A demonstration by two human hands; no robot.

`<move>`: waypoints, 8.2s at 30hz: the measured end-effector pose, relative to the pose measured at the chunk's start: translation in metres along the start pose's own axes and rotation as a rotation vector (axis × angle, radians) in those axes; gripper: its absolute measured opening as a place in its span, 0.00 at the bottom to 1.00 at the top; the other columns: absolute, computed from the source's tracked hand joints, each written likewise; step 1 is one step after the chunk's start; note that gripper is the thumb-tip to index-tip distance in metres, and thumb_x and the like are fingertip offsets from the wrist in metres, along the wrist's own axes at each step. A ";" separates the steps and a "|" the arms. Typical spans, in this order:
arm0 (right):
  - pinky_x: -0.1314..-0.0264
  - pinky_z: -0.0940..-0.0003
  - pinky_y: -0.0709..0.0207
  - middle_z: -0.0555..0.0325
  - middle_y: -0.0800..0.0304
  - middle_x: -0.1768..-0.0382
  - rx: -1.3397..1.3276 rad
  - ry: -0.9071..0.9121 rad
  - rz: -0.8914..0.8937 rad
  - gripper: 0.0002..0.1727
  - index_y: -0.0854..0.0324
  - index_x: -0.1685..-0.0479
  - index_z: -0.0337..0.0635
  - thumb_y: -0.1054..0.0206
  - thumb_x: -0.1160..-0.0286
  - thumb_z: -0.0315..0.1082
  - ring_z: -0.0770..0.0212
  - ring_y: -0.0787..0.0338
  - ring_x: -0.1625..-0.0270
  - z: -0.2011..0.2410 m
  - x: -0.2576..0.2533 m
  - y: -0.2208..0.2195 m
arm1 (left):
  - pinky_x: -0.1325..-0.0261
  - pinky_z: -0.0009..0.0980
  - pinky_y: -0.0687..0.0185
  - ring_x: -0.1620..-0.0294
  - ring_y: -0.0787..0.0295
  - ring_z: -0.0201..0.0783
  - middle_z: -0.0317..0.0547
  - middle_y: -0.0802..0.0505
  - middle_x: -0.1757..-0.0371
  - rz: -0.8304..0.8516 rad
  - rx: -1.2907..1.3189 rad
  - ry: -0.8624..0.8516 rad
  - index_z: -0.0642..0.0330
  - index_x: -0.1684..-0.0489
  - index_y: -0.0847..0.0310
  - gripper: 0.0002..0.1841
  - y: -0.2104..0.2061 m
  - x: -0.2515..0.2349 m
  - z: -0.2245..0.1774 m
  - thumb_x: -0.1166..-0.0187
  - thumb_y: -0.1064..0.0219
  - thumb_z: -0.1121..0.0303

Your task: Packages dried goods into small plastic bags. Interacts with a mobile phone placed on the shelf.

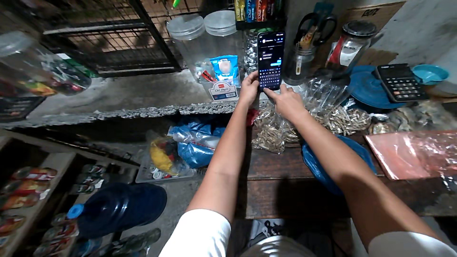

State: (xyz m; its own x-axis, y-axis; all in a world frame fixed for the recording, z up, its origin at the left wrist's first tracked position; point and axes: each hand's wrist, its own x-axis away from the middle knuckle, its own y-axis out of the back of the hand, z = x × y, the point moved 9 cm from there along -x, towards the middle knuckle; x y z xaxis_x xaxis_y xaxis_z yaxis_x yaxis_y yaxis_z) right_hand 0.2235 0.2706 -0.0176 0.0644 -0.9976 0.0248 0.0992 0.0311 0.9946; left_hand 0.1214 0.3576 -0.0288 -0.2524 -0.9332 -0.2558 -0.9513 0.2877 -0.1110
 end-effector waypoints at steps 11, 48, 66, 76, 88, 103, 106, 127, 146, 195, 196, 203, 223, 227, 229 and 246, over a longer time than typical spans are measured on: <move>0.45 0.33 0.22 0.26 0.31 0.23 0.014 -0.001 0.000 0.42 0.41 0.08 0.74 0.38 0.20 0.26 0.23 0.21 0.31 0.000 0.000 0.001 | 0.39 0.35 0.16 0.45 0.13 0.37 0.58 0.14 0.38 0.004 -0.018 -0.005 0.75 0.25 0.30 0.23 0.001 -0.001 0.000 0.19 0.55 0.84; 0.74 0.90 0.28 0.67 0.21 0.62 -0.948 -0.391 -1.187 0.21 0.36 0.32 0.15 0.50 0.15 0.26 0.88 0.26 0.77 -0.198 0.347 -0.020 | 0.26 0.37 0.22 0.28 0.17 0.45 0.66 0.22 0.23 0.112 -0.348 0.021 0.70 0.11 0.53 0.41 -0.020 0.011 -0.013 0.30 0.41 0.92; 0.65 0.92 0.31 0.56 0.21 0.58 -1.008 -0.485 -0.983 0.23 0.33 0.30 0.15 0.47 0.14 0.29 0.88 0.26 0.70 -0.201 0.323 -0.056 | 0.20 0.40 0.26 0.19 0.25 0.50 0.72 0.33 0.16 0.078 -0.357 -0.106 0.69 0.08 0.74 0.58 -0.026 0.013 -0.017 0.38 0.30 0.90; 0.66 0.91 0.30 0.58 0.22 0.61 -1.000 -0.472 -0.981 0.25 0.36 0.28 0.15 0.46 0.16 0.29 0.88 0.27 0.71 -0.202 0.323 -0.058 | 0.18 0.48 0.29 0.15 0.31 0.59 0.75 0.44 0.10 -0.098 -0.500 -0.192 0.67 0.07 0.80 0.70 -0.025 0.010 -0.022 0.48 0.16 0.81; 0.66 0.92 0.31 0.58 0.24 0.61 -1.000 -0.485 -0.982 0.25 0.35 0.28 0.15 0.45 0.15 0.29 0.87 0.27 0.71 -0.202 0.322 -0.058 | 0.23 0.41 0.24 0.20 0.24 0.50 0.71 0.38 0.13 -0.109 -0.322 -0.087 0.63 0.06 0.78 0.62 -0.022 0.011 -0.021 0.34 0.22 0.77; 0.69 0.92 0.32 0.65 0.28 0.68 -1.023 -0.483 -0.981 0.24 0.36 0.28 0.16 0.45 0.17 0.28 0.88 0.29 0.75 -0.202 0.321 -0.057 | 0.40 0.36 0.16 0.43 0.12 0.44 0.66 0.18 0.34 -0.070 -0.272 -0.009 0.64 0.08 0.67 0.52 -0.017 0.010 -0.014 0.33 0.33 0.86; 0.69 0.92 0.31 0.62 0.26 0.66 -1.014 -0.499 -0.975 0.25 0.35 0.28 0.16 0.44 0.17 0.27 0.88 0.28 0.75 -0.200 0.322 -0.056 | 0.36 0.41 0.14 0.36 0.12 0.50 0.71 0.22 0.27 -0.070 -0.277 -0.055 0.63 0.08 0.72 0.56 -0.019 0.008 -0.013 0.36 0.29 0.86; 0.67 0.92 0.32 0.58 0.24 0.63 -1.011 -0.493 -0.969 0.26 0.37 0.26 0.16 0.45 0.17 0.28 0.88 0.28 0.73 -0.200 0.323 -0.056 | 0.23 0.47 0.24 0.21 0.24 0.57 0.75 0.34 0.15 -0.046 -0.384 -0.088 0.64 0.08 0.81 0.64 -0.022 0.007 -0.014 0.42 0.25 0.88; 0.64 0.87 0.29 0.50 0.19 0.57 -1.026 -0.539 -0.896 0.27 0.38 0.24 0.18 0.44 0.14 0.30 0.84 0.26 0.70 -0.199 0.321 -0.058 | 0.27 0.50 0.21 0.28 0.17 0.59 0.75 0.30 0.18 -0.192 -0.503 -0.044 0.62 0.06 0.82 0.67 -0.022 0.013 -0.021 0.36 0.17 0.71; 0.23 0.49 0.26 0.29 0.28 0.22 -0.978 -0.033 -0.483 0.55 0.53 0.08 0.31 0.20 0.33 0.41 0.40 0.23 0.23 -0.001 0.159 -0.052 | 0.26 0.35 0.22 0.30 0.17 0.40 0.63 0.16 0.30 0.088 -0.320 -0.165 0.76 0.27 0.28 0.20 0.011 0.162 -0.022 0.12 0.47 0.72; 0.21 0.48 0.28 0.28 0.30 0.21 -0.976 -0.021 -0.485 0.55 0.53 0.08 0.31 0.20 0.32 0.41 0.39 0.24 0.21 0.001 0.159 -0.052 | 0.25 0.37 0.23 0.28 0.18 0.41 0.63 0.17 0.28 0.118 -0.321 -0.150 0.75 0.25 0.29 0.22 0.007 0.160 -0.024 0.11 0.49 0.70; 0.23 0.47 0.24 0.31 0.22 0.26 -1.015 0.045 -0.537 0.62 0.55 0.08 0.29 0.15 0.42 0.39 0.42 0.17 0.27 -0.003 0.159 -0.058 | 0.32 0.35 0.19 0.44 0.11 0.34 0.55 0.07 0.48 0.344 -0.279 -0.203 0.79 0.24 0.33 0.34 -0.031 0.181 -0.027 0.08 0.64 0.53; 0.40 0.62 0.18 0.35 0.14 0.45 -0.944 0.275 -0.629 0.14 0.07 0.60 0.32 0.32 0.29 0.35 0.52 0.12 0.46 0.005 0.165 -0.057 | 0.32 0.37 0.20 0.32 0.17 0.46 0.68 0.22 0.24 -0.036 -0.315 -0.066 0.69 0.10 0.52 0.38 -0.003 0.030 -0.032 0.25 0.40 0.82; 0.43 0.62 0.17 0.35 0.13 0.47 -0.947 0.265 -0.645 0.13 0.07 0.61 0.32 0.32 0.29 0.34 0.52 0.12 0.49 0.005 0.163 -0.057 | 0.39 0.36 0.18 0.43 0.13 0.41 0.63 0.15 0.34 0.024 -0.344 -0.006 0.70 0.13 0.48 0.36 -0.006 0.011 -0.020 0.26 0.39 0.84; 0.43 0.65 0.17 0.34 0.13 0.48 -0.949 0.260 -0.656 0.13 0.07 0.61 0.31 0.32 0.29 0.34 0.53 0.12 0.49 0.004 0.162 -0.056 | 0.39 0.37 0.18 0.45 0.13 0.42 0.63 0.14 0.38 0.014 -0.383 0.002 0.73 0.17 0.41 0.31 -0.006 0.006 -0.020 0.23 0.39 0.81; 0.42 0.75 0.19 0.40 0.13 0.52 -0.997 0.301 -0.659 0.13 0.07 0.63 0.32 0.33 0.28 0.34 0.63 0.13 0.48 0.004 0.158 -0.061 | 0.45 0.29 0.20 0.50 0.16 0.32 0.55 0.13 0.42 0.065 -0.332 0.020 0.73 0.30 0.26 0.18 -0.001 -0.001 -0.012 0.16 0.41 0.75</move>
State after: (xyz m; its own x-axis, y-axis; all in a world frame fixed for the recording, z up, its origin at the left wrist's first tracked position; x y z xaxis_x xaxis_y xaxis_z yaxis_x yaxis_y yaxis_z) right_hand 0.2235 0.1105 -0.0743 -0.0723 -0.7906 -0.6080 0.9052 -0.3080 0.2929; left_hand 0.1204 0.3558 -0.0165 -0.3149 -0.9201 -0.2329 -0.9379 0.2641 0.2249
